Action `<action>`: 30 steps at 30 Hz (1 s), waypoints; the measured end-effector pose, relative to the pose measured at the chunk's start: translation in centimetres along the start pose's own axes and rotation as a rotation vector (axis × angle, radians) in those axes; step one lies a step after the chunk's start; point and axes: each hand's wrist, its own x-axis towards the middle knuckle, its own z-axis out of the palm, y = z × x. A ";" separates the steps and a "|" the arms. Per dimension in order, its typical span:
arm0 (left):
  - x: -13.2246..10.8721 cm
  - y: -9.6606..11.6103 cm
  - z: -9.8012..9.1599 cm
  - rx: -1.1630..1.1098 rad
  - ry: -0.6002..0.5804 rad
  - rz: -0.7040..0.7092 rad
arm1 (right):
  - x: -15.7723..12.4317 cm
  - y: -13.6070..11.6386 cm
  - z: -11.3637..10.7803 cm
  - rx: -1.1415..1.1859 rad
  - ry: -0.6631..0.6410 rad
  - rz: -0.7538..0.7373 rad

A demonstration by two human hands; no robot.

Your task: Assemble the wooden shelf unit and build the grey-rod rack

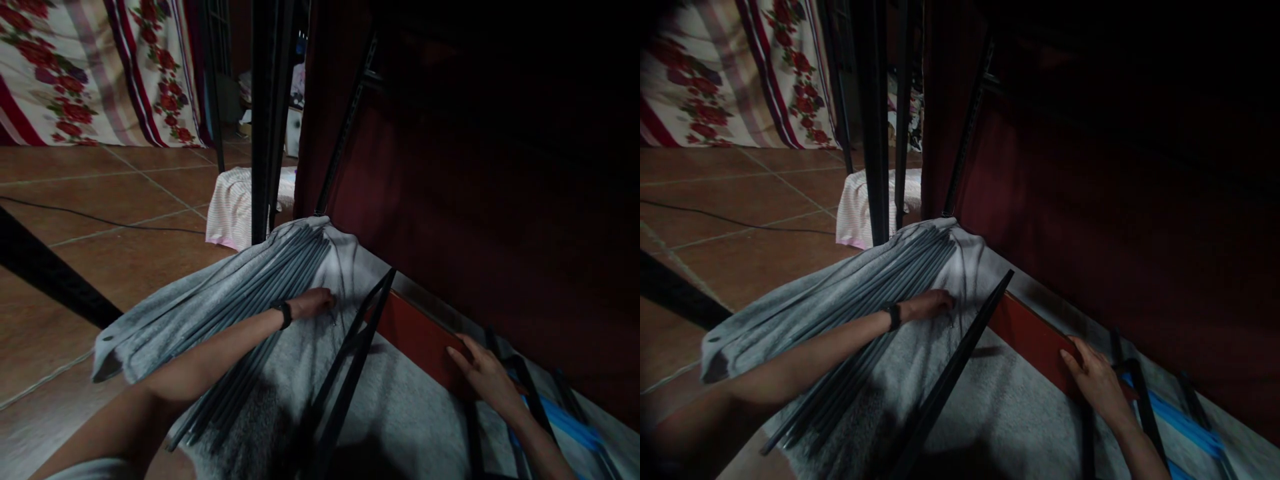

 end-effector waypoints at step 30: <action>0.1 3.1 -0.7 0.122 0.084 -0.105 | -0.1 0.8 0.3 0.088 -0.055 0.053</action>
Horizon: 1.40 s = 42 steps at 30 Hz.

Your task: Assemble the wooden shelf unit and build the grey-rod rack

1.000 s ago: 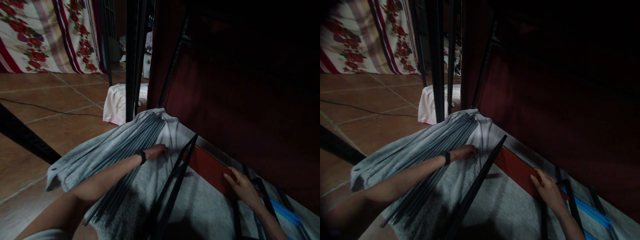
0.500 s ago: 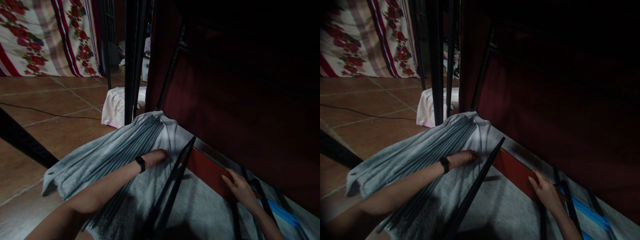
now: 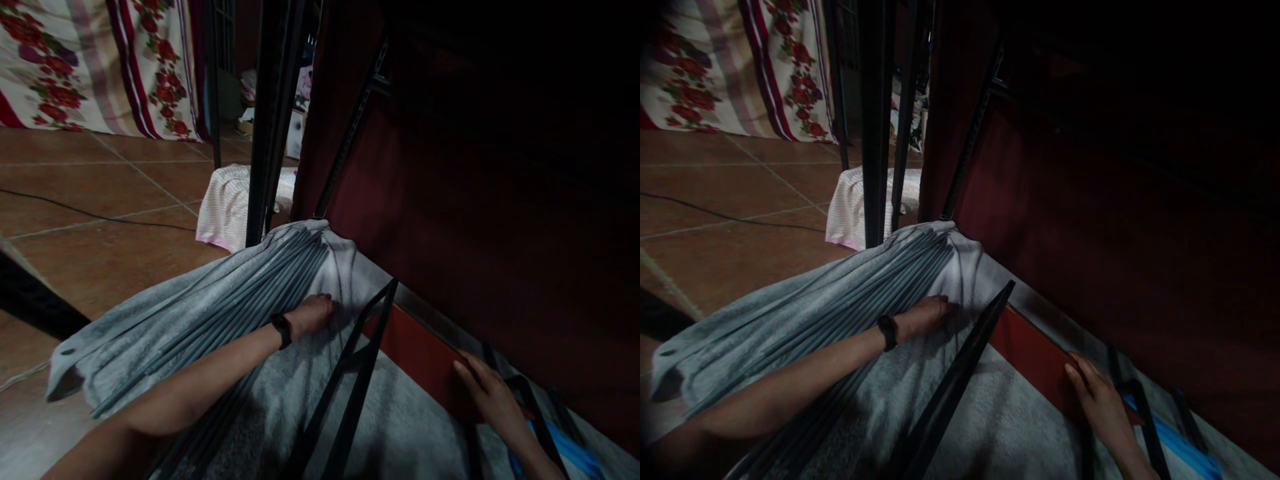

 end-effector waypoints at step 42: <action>7.7 7.7 -1.9 -0.624 0.151 0.051 | -0.1 -1.7 -0.8 0.087 -0.039 0.069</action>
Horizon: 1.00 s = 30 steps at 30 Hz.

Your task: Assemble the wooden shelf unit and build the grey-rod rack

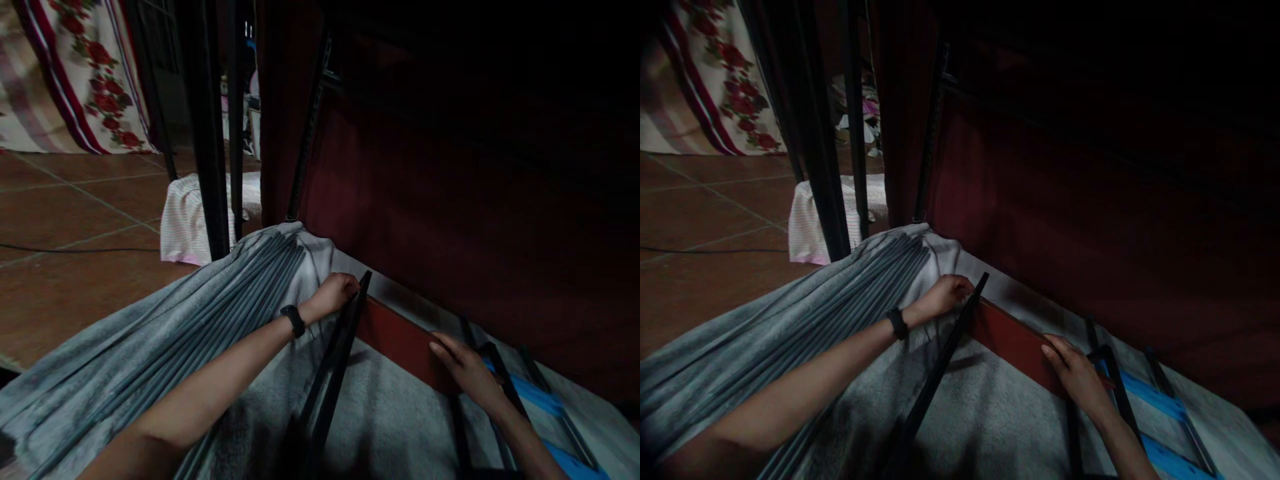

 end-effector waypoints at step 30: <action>-0.3 0.6 0.6 -0.470 0.090 -0.285 | 0.8 -1.9 0.5 -0.066 0.039 -0.106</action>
